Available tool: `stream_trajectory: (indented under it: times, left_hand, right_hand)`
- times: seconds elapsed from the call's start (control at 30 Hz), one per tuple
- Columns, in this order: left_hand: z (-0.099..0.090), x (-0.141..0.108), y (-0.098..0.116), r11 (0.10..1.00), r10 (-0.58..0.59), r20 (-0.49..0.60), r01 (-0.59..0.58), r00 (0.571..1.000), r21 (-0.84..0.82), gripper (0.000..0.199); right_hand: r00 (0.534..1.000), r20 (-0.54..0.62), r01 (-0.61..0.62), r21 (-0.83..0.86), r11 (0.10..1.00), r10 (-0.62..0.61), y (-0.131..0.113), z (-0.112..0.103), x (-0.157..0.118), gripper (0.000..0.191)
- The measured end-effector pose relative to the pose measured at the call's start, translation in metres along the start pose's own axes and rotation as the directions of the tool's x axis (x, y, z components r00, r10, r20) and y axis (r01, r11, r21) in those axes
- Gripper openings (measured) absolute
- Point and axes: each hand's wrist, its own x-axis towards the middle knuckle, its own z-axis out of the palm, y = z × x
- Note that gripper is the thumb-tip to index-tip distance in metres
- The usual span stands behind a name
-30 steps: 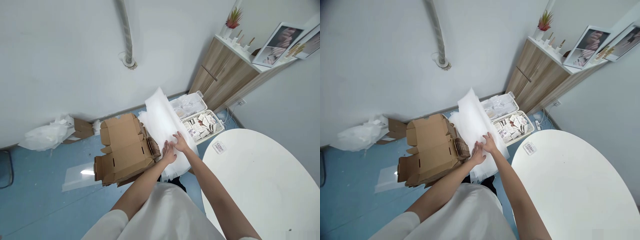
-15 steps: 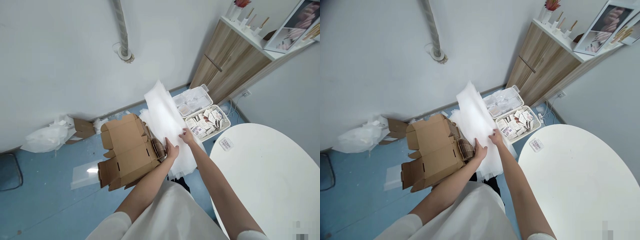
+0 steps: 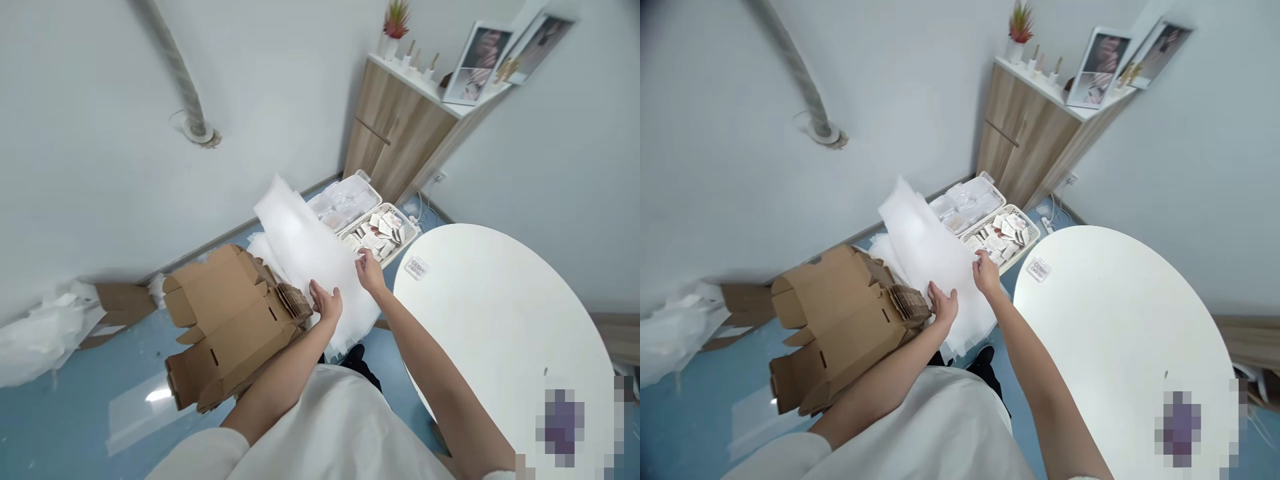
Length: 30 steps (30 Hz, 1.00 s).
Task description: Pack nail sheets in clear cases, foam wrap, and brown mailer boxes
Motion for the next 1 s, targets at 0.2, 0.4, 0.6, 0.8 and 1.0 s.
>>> stream_trajectory:
  times: [0.2, 0.4, 0.6, 0.8, 1.0]
  left_hand:
    - [0.024, -0.024, 0.007, 1.000, 0.008, 0.059, -0.007, 0.998, -0.017, 0.071]
    - [0.056, -0.067, 0.010, 0.998, 0.033, 0.212, -0.023, 0.977, -0.051, 0.076]
    - [0.090, -0.123, 0.019, 0.964, 0.213, 0.321, -0.144, 0.923, -0.224, 0.074]
    - [0.133, -0.173, 0.028, 0.912, 0.405, 0.404, -0.331, 0.820, -0.242, 0.070]
    - [0.166, -0.198, 0.016, 0.861, 0.481, 0.507, -0.495, 0.715, -0.119, 0.073]
  right_hand:
    - [0.990, -0.138, 0.009, 0.196, 0.981, 0.019, 0.028, -0.051, -0.033, 0.026]
    - [0.946, -0.225, -0.112, 0.443, 0.889, 0.232, 0.070, -0.095, -0.090, 0.029]
    - [0.834, -0.305, -0.198, 0.611, 0.767, 0.459, 0.127, -0.145, -0.176, 0.033]
    - [0.747, -0.353, -0.277, 0.605, 0.746, 0.564, 0.188, -0.180, -0.272, 0.036]
    - [0.759, -0.264, -0.453, 0.442, 0.775, 0.595, 0.231, -0.177, -0.347, 0.039]
